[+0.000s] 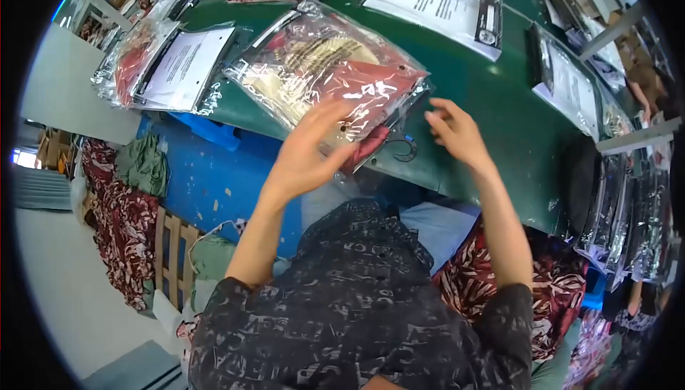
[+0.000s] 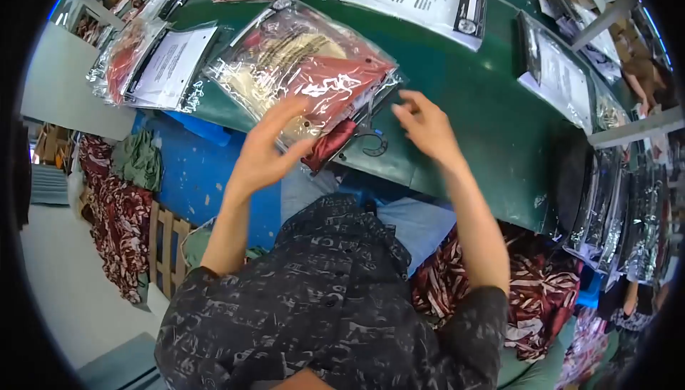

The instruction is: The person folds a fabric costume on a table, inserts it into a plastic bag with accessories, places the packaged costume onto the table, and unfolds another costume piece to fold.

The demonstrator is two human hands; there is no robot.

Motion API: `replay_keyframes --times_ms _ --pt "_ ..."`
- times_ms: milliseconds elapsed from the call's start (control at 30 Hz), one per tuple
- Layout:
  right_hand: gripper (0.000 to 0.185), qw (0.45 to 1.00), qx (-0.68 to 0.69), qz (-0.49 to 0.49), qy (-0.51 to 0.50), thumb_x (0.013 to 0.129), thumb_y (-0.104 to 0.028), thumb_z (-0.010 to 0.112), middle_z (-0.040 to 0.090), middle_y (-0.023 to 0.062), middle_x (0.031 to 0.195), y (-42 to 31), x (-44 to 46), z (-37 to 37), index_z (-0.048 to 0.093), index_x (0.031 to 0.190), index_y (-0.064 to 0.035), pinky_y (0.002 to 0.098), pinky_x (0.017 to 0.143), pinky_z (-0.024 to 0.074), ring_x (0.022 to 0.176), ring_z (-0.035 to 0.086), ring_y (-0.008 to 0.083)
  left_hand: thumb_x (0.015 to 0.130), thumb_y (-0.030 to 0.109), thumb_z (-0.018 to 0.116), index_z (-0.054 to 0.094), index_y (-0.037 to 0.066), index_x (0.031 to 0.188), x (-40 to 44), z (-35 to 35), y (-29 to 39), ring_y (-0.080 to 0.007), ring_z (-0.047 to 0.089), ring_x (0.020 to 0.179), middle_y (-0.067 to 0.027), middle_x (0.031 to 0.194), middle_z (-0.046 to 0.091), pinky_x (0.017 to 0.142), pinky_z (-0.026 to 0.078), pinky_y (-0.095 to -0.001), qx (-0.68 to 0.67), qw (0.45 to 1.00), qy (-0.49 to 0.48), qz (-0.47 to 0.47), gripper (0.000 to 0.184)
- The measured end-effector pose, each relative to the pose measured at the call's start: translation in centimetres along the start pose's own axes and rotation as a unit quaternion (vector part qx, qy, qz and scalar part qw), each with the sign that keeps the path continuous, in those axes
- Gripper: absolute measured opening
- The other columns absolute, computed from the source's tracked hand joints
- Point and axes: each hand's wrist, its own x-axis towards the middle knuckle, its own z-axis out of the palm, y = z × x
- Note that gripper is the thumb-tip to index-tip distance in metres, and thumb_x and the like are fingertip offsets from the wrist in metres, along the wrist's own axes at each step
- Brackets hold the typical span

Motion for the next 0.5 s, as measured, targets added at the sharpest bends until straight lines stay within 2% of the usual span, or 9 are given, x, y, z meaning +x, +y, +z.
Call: replay_keyframes --times_ms 33,67,100,167,233,300,400,467,500 --pt "0.048 0.995 0.082 0.040 0.030 0.094 -0.031 0.063 0.064 0.0073 0.093 -0.6 0.7 1.7 0.053 0.129 0.0002 0.0274 0.062 0.0507 0.076 0.061 0.0125 0.084 0.022 0.070 0.056 0.001 0.129 0.9 1.7 0.7 -0.0320 0.053 0.124 -0.0173 0.125 0.060 0.104 0.041 -0.0430 -0.001 1.000 0.010 0.014 0.052" --pt "0.054 0.982 0.163 0.065 0.064 0.092 -0.037 0.065 0.065 0.0080 0.089 -1.5 2.1 2.8 0.053 0.127 0.0033 0.0283 0.058 0.0496 0.074 0.061 0.0128 0.082 0.020 0.070 0.051 0.002 0.133 2.1 3.6 0.9 -0.0349 0.043 0.132 -0.0187 0.133 0.053 0.109 0.035 -0.0461 0.085 0.996 0.013 0.036 0.058" --pt "0.057 0.986 0.140 0.055 0.074 0.092 -0.038 0.066 0.066 0.0082 0.085 -1.9 2.8 3.5 0.052 0.127 0.0048 0.0276 0.057 0.0496 0.071 0.061 0.0128 0.080 0.018 0.070 0.047 0.002 0.138 3.7 4.8 0.6 -0.0378 0.032 0.139 -0.0201 0.141 0.046 0.113 0.028 -0.0491 0.170 0.983 0.024 0.061 0.064" --pt "0.059 0.990 0.055 0.000 0.132 0.091 -0.036 0.067 0.066 0.0078 0.079 -0.3 4.1 5.3 0.050 0.127 0.0062 0.0264 0.054 0.0490 0.065 0.061 0.0128 0.080 0.015 0.068 0.041 0.002 0.141 4.5 7.2 0.2 -0.0429 0.024 0.141 -0.0192 0.145 0.040 0.115 0.021 -0.0538 0.178 0.983 -0.007 0.047 0.069" --pt "0.057 0.983 -0.008 -0.036 0.182 0.091 -0.033 0.067 0.066 0.0072 0.076 0.0 4.7 6.8 0.050 0.127 0.0061 0.0260 0.052 0.0485 0.062 0.061 0.0128 0.081 0.014 0.066 0.041 0.001 0.141 5.1 7.8 -0.2 -0.0434 0.026 0.140 -0.0189 0.145 0.040 0.114 0.023 -0.0530 0.195 0.979 0.010 0.054 0.067" --pt "0.048 0.980 0.109 0.049 0.161 0.091 -0.024 0.067 0.065 0.0084 0.076 -1.0 4.6 7.4 0.051 0.125 0.0066 0.0260 0.051 0.0481 0.060 0.061 0.0139 0.083 0.013 0.064 0.040 0.001 0.141 5.0 8.0 -0.9 -0.0439 0.027 0.139 -0.0186 0.145 0.040 0.114 0.025 -0.0522 0.212 0.976 0.012 0.044 0.064" --pt "0.048 0.971 0.168 0.062 0.158 0.092 -0.017 0.064 0.063 0.0086 0.076 -0.4 3.6 6.7 0.045 0.130 0.0053 0.0262 0.050 0.0483 0.060 0.060 0.0143 0.087 0.008 0.057 0.045 -0.002 0.137 5.2 8.3 -2.1 -0.0422 0.032 0.137 -0.0195 0.141 0.044 0.113 0.028 -0.0493 0.185 0.978 0.094 0.009 0.052" --pt "0.049 0.966 0.196 0.086 0.147 0.093 -0.013 0.063 0.062 0.0086 0.076 -0.1 2.0 6.4 0.041 0.133 0.0046 0.0263 0.049 0.0484 0.061 0.060 0.0146 0.088 0.006 0.055 0.047 -0.002 0.135 5.4 8.2 -2.4 -0.0418 0.034 0.135 -0.0199 0.139 0.046 0.112 0.029 -0.0483 0.176 0.979 0.098 0.019 0.048" --pt "0.051 0.936 0.294 0.072 0.180 0.093 -0.009 0.060 0.061 0.0088 0.079 -0.8 0.5 6.5 0.036 0.136 0.0038 0.0265 0.051 0.0498 0.062 0.060 0.0151 0.089 0.004 0.053 0.049 -0.002 0.133 5.3 8.1 -2.6 -0.0414 0.037 0.134 -0.0203 0.137 0.049 0.112 0.030 -0.0473 0.171 0.980 0.100 0.025 0.044"
